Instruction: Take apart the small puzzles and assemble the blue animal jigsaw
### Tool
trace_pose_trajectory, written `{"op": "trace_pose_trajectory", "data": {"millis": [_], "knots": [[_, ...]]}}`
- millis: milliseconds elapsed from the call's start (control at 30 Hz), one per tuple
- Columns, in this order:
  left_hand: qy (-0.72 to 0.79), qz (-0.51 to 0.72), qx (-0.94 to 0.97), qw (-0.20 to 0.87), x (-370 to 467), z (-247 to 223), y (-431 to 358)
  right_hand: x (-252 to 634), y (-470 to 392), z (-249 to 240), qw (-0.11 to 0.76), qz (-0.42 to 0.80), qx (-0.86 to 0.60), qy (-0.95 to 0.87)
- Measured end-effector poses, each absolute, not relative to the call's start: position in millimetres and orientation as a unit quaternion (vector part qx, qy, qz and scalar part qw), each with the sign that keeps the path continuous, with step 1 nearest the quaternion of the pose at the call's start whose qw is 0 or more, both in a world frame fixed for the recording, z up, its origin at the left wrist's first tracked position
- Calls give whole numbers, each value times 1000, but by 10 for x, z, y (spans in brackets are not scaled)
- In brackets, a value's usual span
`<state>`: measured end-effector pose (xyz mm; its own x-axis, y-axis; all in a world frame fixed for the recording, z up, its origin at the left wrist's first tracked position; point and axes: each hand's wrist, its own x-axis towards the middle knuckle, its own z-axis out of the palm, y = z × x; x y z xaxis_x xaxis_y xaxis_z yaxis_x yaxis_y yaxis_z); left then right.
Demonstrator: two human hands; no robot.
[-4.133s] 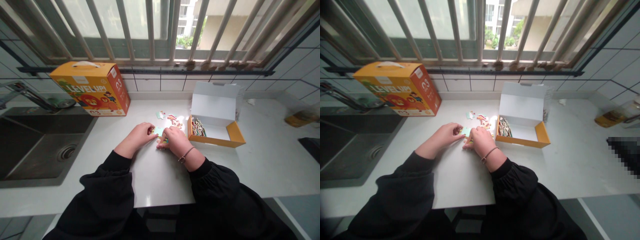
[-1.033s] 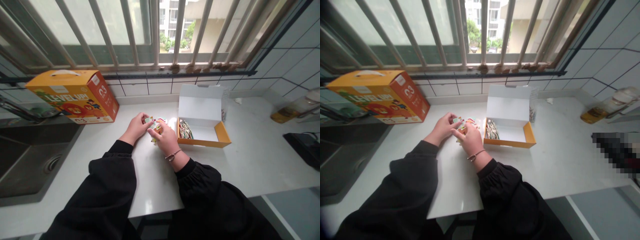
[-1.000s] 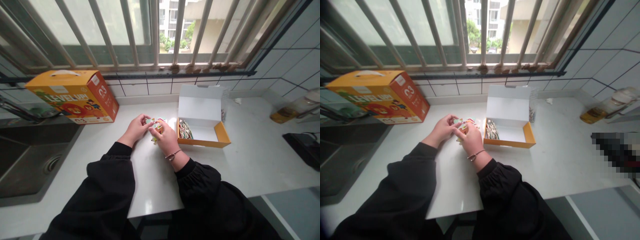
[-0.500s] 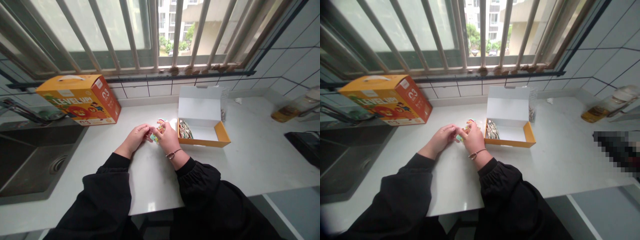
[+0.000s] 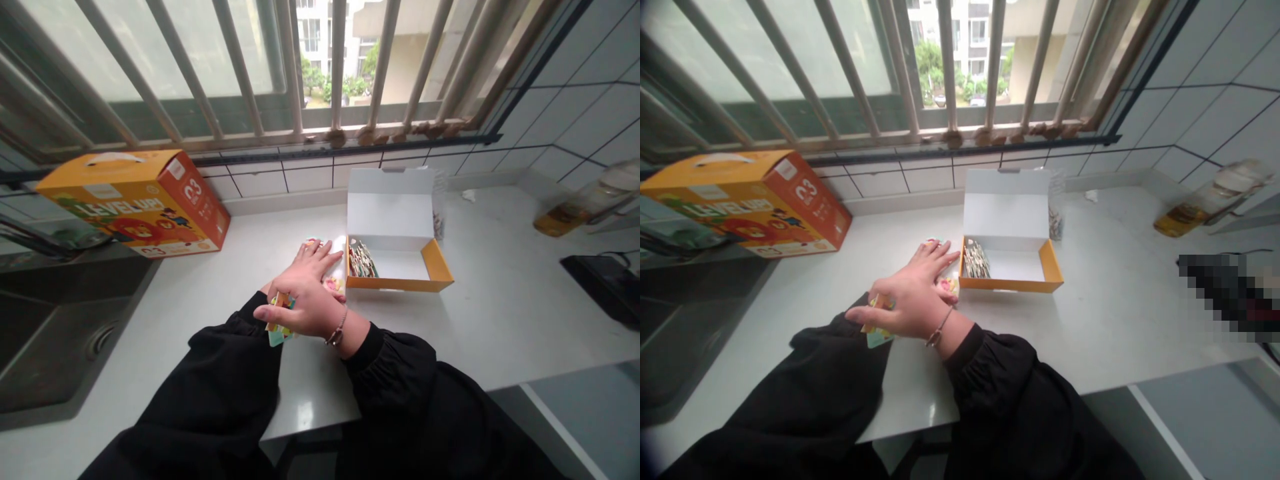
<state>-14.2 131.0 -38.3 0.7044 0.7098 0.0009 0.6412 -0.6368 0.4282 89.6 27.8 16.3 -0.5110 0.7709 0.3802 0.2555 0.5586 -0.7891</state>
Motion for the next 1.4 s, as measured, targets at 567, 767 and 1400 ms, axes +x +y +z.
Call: {"op": "trace_pose_trajectory", "data": {"millis": [567, 767, 1400], "knots": [[501, 240, 826, 99, -1216, -300, 976, 1059, 440, 67, 474, 345, -491, -644], [579, 191, 787, 96, -1677, -237, 1023, 1150, 564, -26, 449, 332, -570, -603], [497, 215, 831, 123, -1074, -178, 851, 1094, 582, -134, 338, 280, -617, -653]]}}
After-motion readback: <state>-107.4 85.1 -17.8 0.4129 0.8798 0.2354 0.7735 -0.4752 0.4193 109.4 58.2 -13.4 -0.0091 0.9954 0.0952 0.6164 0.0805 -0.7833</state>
